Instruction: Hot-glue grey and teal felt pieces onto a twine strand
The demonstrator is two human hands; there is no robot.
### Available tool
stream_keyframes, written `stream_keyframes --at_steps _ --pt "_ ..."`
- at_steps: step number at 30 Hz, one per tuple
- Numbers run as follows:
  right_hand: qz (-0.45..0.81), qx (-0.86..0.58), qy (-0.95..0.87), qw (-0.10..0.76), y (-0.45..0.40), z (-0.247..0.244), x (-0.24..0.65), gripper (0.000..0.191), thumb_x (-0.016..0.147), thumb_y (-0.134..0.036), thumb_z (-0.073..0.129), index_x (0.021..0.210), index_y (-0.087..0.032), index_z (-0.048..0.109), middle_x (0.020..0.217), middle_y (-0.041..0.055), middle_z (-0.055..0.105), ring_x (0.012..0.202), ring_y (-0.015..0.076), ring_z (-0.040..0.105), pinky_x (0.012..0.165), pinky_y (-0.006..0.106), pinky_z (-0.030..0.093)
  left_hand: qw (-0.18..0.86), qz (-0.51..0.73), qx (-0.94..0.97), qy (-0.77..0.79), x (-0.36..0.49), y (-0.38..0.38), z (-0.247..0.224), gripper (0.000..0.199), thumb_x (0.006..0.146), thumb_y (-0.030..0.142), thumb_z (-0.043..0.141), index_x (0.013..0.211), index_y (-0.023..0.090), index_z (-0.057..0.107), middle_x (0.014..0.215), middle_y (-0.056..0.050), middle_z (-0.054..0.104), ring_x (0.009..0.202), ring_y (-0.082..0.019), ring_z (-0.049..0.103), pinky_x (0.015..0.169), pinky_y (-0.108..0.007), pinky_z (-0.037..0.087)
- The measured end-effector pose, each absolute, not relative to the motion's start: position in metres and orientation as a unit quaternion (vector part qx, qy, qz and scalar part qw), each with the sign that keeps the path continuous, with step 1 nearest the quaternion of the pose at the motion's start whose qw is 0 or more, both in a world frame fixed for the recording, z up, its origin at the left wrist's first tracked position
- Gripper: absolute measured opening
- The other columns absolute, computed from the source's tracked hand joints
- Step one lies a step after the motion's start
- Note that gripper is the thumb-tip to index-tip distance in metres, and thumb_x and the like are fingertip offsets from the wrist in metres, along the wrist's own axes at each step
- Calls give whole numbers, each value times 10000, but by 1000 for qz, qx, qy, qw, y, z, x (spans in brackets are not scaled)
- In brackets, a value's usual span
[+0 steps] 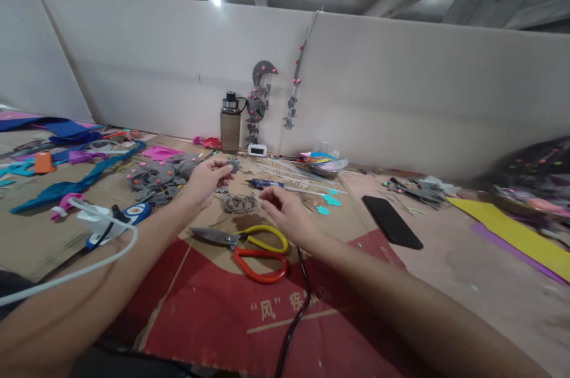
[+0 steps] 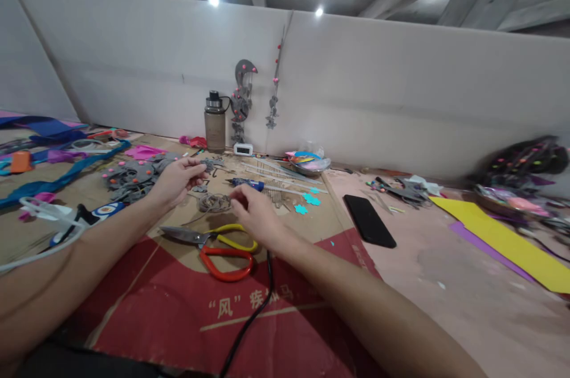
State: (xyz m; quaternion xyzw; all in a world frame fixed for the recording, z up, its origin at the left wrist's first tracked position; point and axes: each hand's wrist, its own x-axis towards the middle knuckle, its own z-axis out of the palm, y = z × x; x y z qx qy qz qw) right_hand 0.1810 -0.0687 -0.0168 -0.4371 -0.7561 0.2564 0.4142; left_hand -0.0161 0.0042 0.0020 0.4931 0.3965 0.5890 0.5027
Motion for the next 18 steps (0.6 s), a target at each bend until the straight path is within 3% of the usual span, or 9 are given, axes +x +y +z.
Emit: stream_keyframes --at_steps 6,9,13,18 --pt "71 -430 -889 140 -119 -8 171 231 840 -343 581 967 -151 609 1027 123 597 955 236 539 830 367 425 504 586 501 389 -19 4 6 299 571 282 788 727 136 579 621 11 574 550 -73 522 467 -168 353" --pt "-6 -443 -895 57 -130 -9 162 271 843 -332 567 1017 -127 606 1042 167 588 923 268 546 806 409 430 481 591 515 392 -19 6 5 316 548 294 804 721 134 593 587 37 535 496 -51 452 441 -168 317" --pt "-27 -451 -891 49 -129 -15 160 347 804 -197 545 1140 -115 560 989 175 613 924 278 558 786 395 437 477 598 505 400 -22 8 5 327 519 289 817 715 125 612 571 41 529 474 -47 430 429 -174 297" --pt "73 -464 -868 163 -122 -20 169 554 737 -158 590 1279 -179 477 1080 134 621 1000 255 566 824 362 451 513 625 456 372 -34 11 16 285 538 219 810 721 121 614 575 45 516 465 -28 419 420 -150 301"
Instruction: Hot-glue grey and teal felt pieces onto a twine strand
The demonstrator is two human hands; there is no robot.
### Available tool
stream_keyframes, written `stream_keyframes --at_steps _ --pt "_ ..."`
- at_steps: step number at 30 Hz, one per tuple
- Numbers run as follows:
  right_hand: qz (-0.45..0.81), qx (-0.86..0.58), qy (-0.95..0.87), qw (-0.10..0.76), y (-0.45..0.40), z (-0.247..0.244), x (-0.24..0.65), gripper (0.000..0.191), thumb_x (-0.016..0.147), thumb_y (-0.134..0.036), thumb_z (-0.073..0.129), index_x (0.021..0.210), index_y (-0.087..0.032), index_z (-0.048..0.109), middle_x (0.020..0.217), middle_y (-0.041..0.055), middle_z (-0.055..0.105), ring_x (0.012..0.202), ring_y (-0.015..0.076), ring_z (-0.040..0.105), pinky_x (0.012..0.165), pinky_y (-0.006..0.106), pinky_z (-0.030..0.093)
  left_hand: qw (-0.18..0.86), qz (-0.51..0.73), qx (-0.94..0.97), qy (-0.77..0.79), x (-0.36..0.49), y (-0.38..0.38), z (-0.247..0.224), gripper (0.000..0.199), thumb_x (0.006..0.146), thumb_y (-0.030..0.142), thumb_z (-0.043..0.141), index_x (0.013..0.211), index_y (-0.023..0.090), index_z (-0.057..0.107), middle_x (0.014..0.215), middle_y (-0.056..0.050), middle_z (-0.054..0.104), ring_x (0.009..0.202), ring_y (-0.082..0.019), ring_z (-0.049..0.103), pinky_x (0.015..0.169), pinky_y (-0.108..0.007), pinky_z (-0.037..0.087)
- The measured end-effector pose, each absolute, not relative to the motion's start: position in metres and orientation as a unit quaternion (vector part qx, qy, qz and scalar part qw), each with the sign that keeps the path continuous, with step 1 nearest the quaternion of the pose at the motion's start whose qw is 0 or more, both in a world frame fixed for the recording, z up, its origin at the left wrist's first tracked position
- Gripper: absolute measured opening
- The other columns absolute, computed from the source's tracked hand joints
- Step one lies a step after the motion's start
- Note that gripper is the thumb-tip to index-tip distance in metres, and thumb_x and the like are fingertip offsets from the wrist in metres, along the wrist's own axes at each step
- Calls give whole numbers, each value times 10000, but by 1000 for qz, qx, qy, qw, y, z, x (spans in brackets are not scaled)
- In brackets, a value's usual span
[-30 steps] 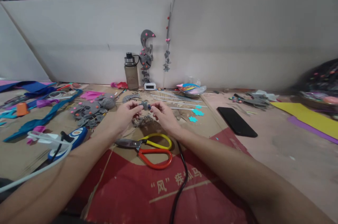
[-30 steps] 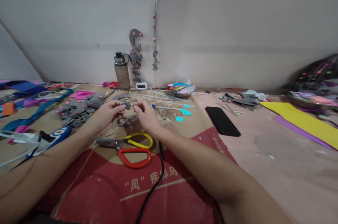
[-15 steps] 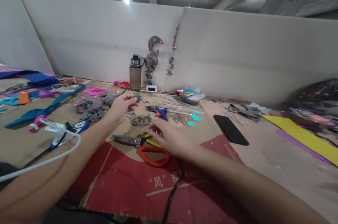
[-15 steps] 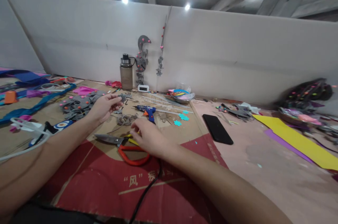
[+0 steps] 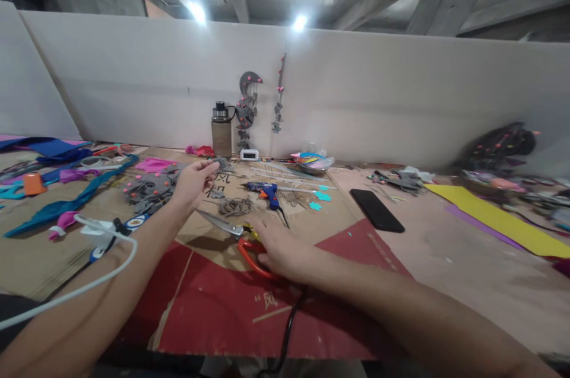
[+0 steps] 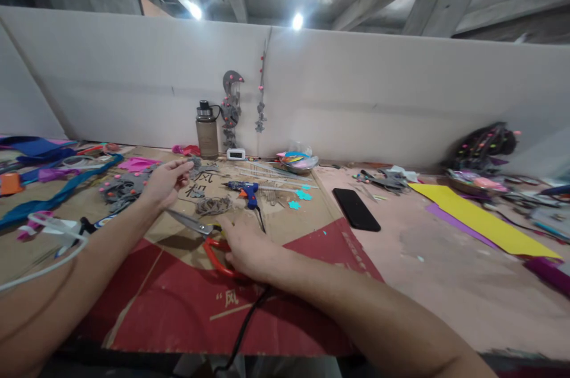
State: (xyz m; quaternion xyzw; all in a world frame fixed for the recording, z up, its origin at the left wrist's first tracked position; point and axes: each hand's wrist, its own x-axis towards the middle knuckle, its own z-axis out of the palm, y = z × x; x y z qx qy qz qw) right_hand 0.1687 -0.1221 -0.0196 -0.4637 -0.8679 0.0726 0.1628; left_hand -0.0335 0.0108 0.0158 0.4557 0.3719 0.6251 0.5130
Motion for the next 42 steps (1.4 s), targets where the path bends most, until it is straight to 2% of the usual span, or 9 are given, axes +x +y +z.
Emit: stream_keyframes --at_steps 4,8,13,17,20,25,33,37,42 --pt "126 -425 -861 249 -117 -21 175 677 790 -123 511 1420 -268 313 1274 104 547 1149 224 525 934 364 436 538 628 438 354 -47 15 23 222 585 179 783 717 122 613 601 31 537 480 -25 438 412 -135 306" --pt "136 -407 -837 340 -114 -20 181 660 798 -99 443 1427 -203 273 1374 134 453 1266 203 439 1055 389 363 545 618 437 362 -54 20 21 217 575 165 774 703 109 608 620 19 554 468 -23 436 397 -137 302" --pt "116 -441 -800 389 -109 -12 197 683 753 -127 490 1410 -167 307 1367 153 452 1251 227 455 1039 423 384 550 596 452 371 -47 19 14 250 542 175 777 654 112 562 574 47 489 463 -25 419 404 -137 301" --pt "108 -471 -788 381 -100 -13 209 479 821 -254 525 1295 -191 498 1264 117 587 1142 236 560 968 408 442 565 570 469 368 -38 14 11 269 539 186 765 609 137 509 555 47 472 463 -34 399 411 -152 289" --pt "83 -500 -786 355 -93 -19 214 430 834 -284 525 1256 -201 555 1208 114 633 1086 245 601 924 398 466 569 549 486 371 -32 9 10 252 550 196 741 588 151 496 529 52 444 471 -51 402 432 -172 316" --pt "46 -522 -795 306 -88 -27 222 459 824 -300 540 1276 -224 549 1185 105 649 1039 252 622 877 378 485 554 549 491 388 -26 5 8 211 540 204 703 557 158 498 576 39 483 524 -76 445 491 -210 385" --pt "24 -515 -820 248 -87 -34 226 448 845 -338 510 1277 -224 545 1135 127 655 959 260 633 824 376 487 595 519 499 357 -18 -5 8 82 554 152 616 566 160 535 653 -12 564 645 -126 538 610 -252 456" --pt "9 -510 -827 239 -82 -45 233 456 857 -350 499 1294 -223 521 1135 131 646 957 263 625 820 380 483 609 513 485 363 -14 -10 10 112 538 132 617 545 156 507 749 -46 642 671 -130 572 629 -254 465" --pt "-1 -491 -837 239 -75 -53 237 478 852 -310 518 1325 -252 486 1122 114 641 926 245 625 799 356 478 626 496 476 368 -14 -7 4 163 520 127 650 557 156 494 772 -54 658 708 -143 599 622 -244 465"
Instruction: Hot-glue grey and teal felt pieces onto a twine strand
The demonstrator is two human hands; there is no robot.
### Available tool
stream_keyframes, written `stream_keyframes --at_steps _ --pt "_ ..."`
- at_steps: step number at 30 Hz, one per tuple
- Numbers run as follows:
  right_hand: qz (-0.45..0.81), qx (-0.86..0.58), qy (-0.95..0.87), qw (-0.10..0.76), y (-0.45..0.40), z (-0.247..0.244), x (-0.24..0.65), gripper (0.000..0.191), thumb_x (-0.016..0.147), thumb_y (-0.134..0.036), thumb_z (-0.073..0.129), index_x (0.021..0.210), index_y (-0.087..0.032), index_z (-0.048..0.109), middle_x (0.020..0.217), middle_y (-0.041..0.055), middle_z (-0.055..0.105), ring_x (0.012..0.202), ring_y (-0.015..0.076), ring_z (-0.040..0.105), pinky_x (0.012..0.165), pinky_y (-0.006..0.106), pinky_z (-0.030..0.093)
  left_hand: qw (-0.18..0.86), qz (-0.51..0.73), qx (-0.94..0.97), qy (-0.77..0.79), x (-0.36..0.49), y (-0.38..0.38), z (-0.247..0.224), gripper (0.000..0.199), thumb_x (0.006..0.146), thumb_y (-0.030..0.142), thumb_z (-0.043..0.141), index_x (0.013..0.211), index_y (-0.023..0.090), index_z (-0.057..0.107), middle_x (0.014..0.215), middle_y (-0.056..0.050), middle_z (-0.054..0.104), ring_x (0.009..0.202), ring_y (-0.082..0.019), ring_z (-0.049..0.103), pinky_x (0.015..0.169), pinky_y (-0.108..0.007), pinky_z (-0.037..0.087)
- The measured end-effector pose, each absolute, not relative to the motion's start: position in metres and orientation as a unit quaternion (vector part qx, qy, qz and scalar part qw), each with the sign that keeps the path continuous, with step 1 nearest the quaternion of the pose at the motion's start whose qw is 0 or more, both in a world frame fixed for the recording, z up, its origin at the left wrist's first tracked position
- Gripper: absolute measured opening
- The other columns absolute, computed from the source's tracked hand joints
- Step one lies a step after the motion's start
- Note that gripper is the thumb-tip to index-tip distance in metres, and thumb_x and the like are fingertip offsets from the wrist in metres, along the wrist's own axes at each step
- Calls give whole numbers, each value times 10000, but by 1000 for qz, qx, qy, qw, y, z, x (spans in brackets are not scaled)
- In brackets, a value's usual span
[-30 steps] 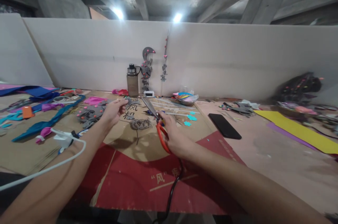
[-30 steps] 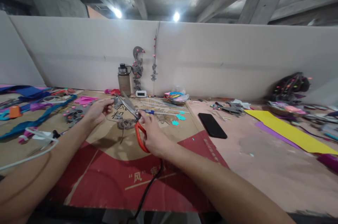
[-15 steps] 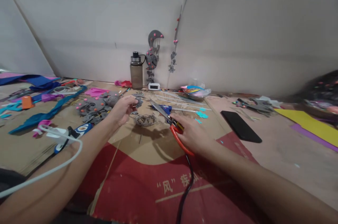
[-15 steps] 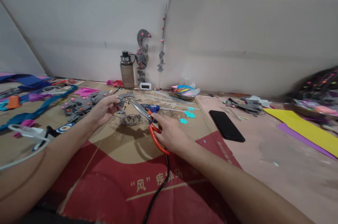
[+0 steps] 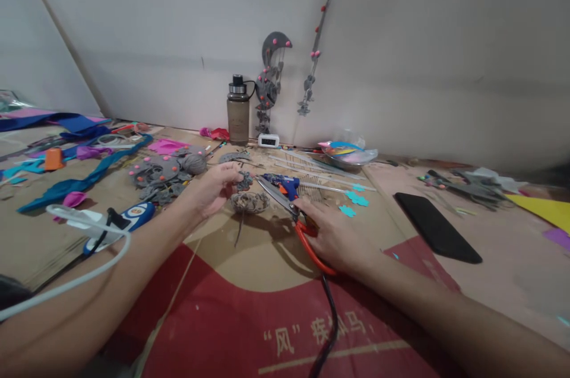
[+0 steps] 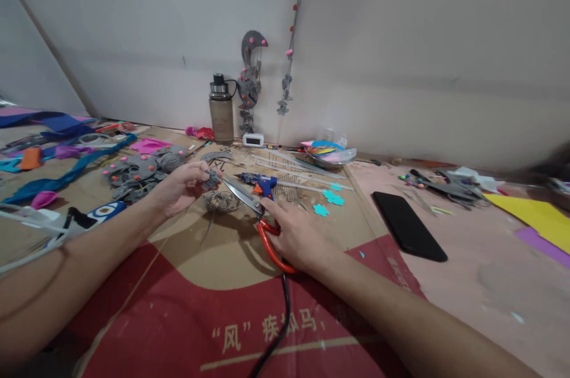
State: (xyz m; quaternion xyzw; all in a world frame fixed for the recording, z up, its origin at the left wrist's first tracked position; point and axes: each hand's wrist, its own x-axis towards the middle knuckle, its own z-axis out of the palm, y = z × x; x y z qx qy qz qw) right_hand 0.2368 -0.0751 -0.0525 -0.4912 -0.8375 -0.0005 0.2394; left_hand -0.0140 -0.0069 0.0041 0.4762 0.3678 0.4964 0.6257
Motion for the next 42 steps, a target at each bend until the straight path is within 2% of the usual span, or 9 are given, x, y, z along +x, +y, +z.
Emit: stream_keyframes --at_steps 5,14,34,42 --pt "-5 -493 -845 208 -73 -48 232 508 838 -247 525 1342 -269 465 1051 90 643 873 220 627 755 321 467 629 485 482 370 -15 -6 1 173 555 137 671 620 150 511 778 -35 653 666 -119 590 635 -246 480" --pt "-36 -500 -843 193 -63 -49 230 470 855 -278 496 1324 -265 476 1048 86 644 851 203 618 722 294 450 635 484 488 354 -19 -3 -1 165 590 144 680 645 147 525 764 -32 645 680 -130 597 657 -268 490" --pt "-58 -481 -848 214 -59 -56 242 404 880 -318 467 1273 -229 500 976 79 631 837 195 602 688 276 420 606 485 496 390 -16 -6 5 185 548 123 684 623 145 517 733 -13 621 602 -102 562 576 -230 456" --pt "-76 -484 -851 192 -60 -55 242 417 887 -333 456 1295 -246 477 935 60 613 809 190 594 648 270 390 605 482 502 387 -13 -7 3 178 546 116 681 617 140 519 737 -17 614 600 -97 554 574 -230 455"
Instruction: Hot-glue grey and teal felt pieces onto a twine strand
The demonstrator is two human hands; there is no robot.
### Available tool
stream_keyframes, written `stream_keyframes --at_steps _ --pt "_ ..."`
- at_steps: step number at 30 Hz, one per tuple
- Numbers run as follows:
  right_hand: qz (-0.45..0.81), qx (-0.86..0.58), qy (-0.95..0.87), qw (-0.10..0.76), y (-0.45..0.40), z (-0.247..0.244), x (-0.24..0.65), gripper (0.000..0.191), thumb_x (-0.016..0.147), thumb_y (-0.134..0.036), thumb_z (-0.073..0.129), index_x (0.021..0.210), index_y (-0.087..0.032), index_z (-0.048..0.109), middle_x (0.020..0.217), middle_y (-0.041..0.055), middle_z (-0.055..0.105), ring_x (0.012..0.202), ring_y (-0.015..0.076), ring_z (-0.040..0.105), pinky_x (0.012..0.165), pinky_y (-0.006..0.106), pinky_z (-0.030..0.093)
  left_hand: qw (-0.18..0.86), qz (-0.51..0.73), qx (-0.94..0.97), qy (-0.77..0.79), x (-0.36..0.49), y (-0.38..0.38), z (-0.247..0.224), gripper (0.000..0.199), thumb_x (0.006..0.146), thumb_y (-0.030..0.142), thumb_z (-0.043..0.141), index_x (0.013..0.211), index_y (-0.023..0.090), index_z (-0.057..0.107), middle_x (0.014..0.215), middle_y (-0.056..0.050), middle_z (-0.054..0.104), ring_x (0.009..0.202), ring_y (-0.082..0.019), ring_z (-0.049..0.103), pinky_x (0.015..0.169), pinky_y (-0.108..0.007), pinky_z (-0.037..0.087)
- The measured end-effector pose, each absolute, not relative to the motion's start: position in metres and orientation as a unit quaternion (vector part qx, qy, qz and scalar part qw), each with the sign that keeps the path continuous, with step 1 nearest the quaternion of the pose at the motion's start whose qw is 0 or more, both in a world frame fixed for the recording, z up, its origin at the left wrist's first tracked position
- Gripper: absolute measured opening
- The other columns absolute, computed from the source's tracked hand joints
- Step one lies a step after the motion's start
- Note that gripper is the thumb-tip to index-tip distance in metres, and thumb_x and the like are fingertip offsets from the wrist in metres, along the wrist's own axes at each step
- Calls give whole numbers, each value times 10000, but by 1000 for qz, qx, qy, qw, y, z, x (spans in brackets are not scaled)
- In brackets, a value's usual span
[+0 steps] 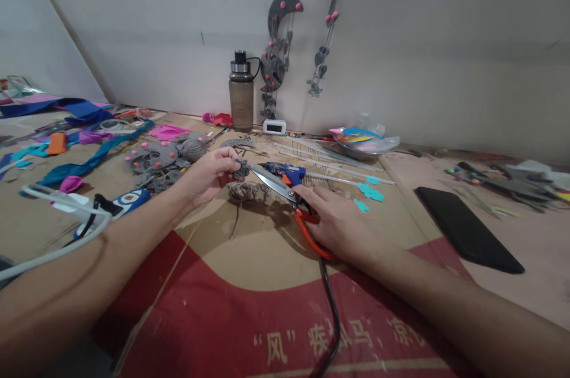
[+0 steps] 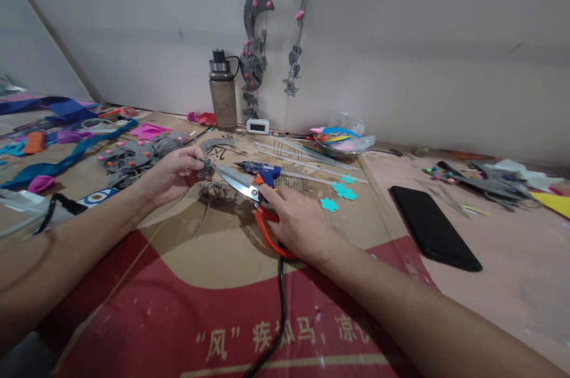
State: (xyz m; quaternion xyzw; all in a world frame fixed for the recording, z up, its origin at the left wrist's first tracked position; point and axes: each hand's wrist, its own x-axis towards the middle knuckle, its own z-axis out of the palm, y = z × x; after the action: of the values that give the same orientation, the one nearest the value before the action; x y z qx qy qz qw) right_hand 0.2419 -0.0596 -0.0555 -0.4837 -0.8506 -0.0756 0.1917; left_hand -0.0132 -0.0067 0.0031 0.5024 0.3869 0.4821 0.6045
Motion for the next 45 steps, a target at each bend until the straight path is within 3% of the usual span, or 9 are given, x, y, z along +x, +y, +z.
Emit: stream_keyframes --at_steps 45 --pt "-75 -490 -854 161 -62 -54 240 458 895 -325 440 1347 -254 453 955 88 630 805 194 586 654 264 388 593 482 511 393 -11 -8 7 149 547 76 653 587 141 525 620 -18 594 535 -111 559 528 -236 458"
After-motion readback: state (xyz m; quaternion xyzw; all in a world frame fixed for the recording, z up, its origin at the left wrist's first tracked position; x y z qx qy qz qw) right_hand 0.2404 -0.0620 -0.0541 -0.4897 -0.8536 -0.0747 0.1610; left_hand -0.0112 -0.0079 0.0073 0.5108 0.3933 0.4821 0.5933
